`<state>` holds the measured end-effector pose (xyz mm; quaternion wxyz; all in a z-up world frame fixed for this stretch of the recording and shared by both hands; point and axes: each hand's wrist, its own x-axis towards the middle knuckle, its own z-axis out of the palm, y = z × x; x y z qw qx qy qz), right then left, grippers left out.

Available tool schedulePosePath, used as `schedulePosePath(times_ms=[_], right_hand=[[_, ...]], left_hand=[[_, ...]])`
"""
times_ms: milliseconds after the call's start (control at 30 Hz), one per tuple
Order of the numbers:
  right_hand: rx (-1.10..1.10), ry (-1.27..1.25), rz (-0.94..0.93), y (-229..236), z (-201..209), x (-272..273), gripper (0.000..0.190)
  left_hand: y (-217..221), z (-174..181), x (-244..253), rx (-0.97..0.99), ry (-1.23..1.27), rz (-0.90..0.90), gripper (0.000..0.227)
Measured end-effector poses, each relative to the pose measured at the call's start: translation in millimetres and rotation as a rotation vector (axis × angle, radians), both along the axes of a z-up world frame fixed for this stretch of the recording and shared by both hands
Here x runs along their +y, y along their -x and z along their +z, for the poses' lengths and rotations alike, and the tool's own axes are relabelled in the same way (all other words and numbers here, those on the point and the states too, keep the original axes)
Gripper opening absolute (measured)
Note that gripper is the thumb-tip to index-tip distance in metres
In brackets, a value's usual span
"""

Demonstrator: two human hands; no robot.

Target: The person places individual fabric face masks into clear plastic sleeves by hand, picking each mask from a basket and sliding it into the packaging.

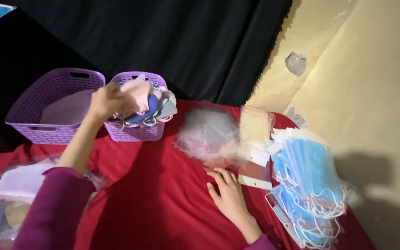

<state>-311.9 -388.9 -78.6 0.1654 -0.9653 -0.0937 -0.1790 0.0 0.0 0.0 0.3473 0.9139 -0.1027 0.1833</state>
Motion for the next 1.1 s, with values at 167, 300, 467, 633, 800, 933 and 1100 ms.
schedulePosePath(times_ms=[167, 300, 467, 633, 800, 933, 1100], right_hand=[[-0.055, 0.011, 0.016, -2.2, -3.8, -2.9, 0.035], [-0.170, 0.029, 0.053, -5.7, -11.7, -6.1, 0.033], [-0.091, 0.044, 0.025, -5.8, -15.4, -9.1, 0.035], [-0.019, 0.052, -0.017, -9.2, -18.8, -13.5, 0.035], [0.025, 0.071, -0.057, -11.7, -23.3, -14.3, 0.037], [-0.025, 0.072, -0.020, -9.1, -20.5, -12.7, 0.036], [0.021, 0.056, -0.027, -5.9, -13.5, -10.1, 0.036]], left_hand=[[67.2, 45.3, 12.0, -0.224, 0.144, 0.023, 0.025], [84.5, 54.5, 24.5, -0.340, -0.017, 0.010, 0.033], [36.7, 25.3, 37.6, -0.462, 0.042, 0.109, 0.022], [70.8, 53.3, 26.8, -0.481, 0.161, 0.159, 0.024], [165.9, 82.2, 0.5, -0.210, 0.275, 0.034, 0.031], [248.0, 58.5, -34.6, -0.105, 0.464, -0.341, 0.043], [221.5, -53.0, -38.7, 0.225, -0.090, -0.339, 0.050]])
